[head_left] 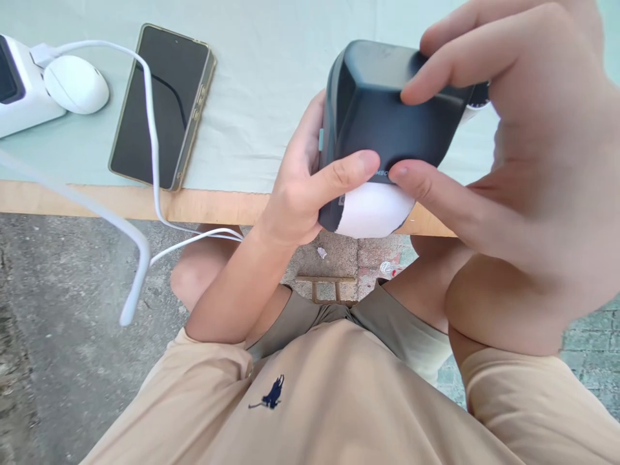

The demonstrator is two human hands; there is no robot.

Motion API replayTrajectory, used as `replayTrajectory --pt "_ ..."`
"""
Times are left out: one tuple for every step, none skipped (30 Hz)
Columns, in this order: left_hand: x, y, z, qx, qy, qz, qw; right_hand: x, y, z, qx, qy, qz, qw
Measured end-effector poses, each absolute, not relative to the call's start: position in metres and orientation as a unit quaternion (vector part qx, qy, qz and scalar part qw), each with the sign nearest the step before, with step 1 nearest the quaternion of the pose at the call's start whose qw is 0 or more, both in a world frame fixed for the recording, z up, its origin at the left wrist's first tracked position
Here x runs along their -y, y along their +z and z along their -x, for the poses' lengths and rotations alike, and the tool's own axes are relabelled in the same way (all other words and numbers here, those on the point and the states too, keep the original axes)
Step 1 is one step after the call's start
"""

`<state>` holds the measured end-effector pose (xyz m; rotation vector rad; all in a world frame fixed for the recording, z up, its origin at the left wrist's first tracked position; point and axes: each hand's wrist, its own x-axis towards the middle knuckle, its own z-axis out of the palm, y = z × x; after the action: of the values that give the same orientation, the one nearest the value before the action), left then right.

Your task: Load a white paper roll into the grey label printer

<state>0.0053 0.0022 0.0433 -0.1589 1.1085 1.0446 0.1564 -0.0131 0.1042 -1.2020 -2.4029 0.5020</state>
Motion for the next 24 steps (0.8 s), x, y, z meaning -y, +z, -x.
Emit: replayTrajectory --pt "0.004 0.043 -0.006 -0.481 0.488 -0.017 0.728 0.013 0.106 -0.157 0.864 0.178 0.430 0.193" --pt "0.009 0.042 -0.007 -0.457 0.499 -0.098 0.730 0.013 0.107 -0.157 0.865 0.176 0.430 0.188" --pt "0.014 0.042 -0.008 -0.430 0.511 -0.166 0.726 0.013 0.107 -0.158 0.865 0.176 0.431 0.187" --pt "0.018 0.042 -0.008 -0.398 0.521 -0.221 0.722 0.012 0.107 -0.159 0.864 0.178 0.432 0.187" --pt "0.021 0.042 -0.008 -0.366 0.532 -0.259 0.718 0.012 0.107 -0.159 0.863 0.180 0.433 0.187" --pt "0.022 0.042 -0.008 -0.335 0.544 -0.283 0.716 0.011 0.107 -0.160 0.863 0.181 0.434 0.186" --pt "0.022 0.042 -0.009 -0.312 0.555 -0.294 0.713 0.011 0.106 -0.161 0.861 0.185 0.436 0.183" --pt "0.022 0.041 -0.009 -0.296 0.562 -0.303 0.711 0.010 0.105 -0.162 0.861 0.189 0.436 0.179" --pt "0.021 0.041 -0.008 -0.289 0.561 -0.305 0.713 0.010 0.103 -0.164 0.862 0.189 0.436 0.177" --pt "0.019 0.040 -0.008 -0.293 0.556 -0.299 0.718 0.010 0.102 -0.165 0.862 0.184 0.435 0.182" --pt "0.018 0.039 -0.007 -0.301 0.548 -0.293 0.723 0.010 0.101 -0.166 0.861 0.176 0.437 0.190" --pt "0.016 0.038 -0.007 -0.305 0.538 -0.291 0.730 0.010 0.100 -0.167 0.859 0.166 0.441 0.199" --pt "0.015 0.036 -0.006 -0.308 0.529 -0.289 0.736 0.010 0.099 -0.168 0.856 0.157 0.447 0.208" --pt "0.014 0.035 -0.005 -0.306 0.521 -0.290 0.742 0.010 0.098 -0.168 0.852 0.150 0.453 0.216" --pt "0.013 0.034 -0.004 -0.305 0.518 -0.293 0.743 0.011 0.098 -0.169 0.848 0.149 0.456 0.223" --pt "0.012 0.033 -0.003 -0.304 0.519 -0.301 0.740 0.011 0.097 -0.169 0.847 0.151 0.456 0.228" --pt "0.012 0.032 -0.002 -0.304 0.521 -0.312 0.734 0.010 0.097 -0.170 0.848 0.155 0.452 0.230" --pt "0.012 0.031 -0.001 -0.303 0.525 -0.326 0.726 0.010 0.097 -0.170 0.851 0.160 0.445 0.230" --pt "0.012 0.031 -0.001 -0.304 0.533 -0.335 0.715 0.010 0.098 -0.171 0.855 0.164 0.438 0.225" --pt "0.012 0.030 0.000 -0.304 0.541 -0.341 0.706 0.010 0.098 -0.171 0.859 0.167 0.432 0.218" --pt "0.013 0.030 0.000 -0.303 0.546 -0.341 0.703 0.011 0.099 -0.171 0.864 0.167 0.426 0.211" --pt "0.013 0.029 0.001 -0.300 0.550 -0.336 0.703 0.012 0.100 -0.171 0.866 0.165 0.424 0.206" --pt "0.013 0.028 0.001 -0.297 0.553 -0.328 0.706 0.013 0.102 -0.171 0.869 0.163 0.421 0.203" --pt "0.014 0.028 0.001 -0.294 0.557 -0.318 0.708 0.015 0.103 -0.170 0.870 0.166 0.419 0.200"
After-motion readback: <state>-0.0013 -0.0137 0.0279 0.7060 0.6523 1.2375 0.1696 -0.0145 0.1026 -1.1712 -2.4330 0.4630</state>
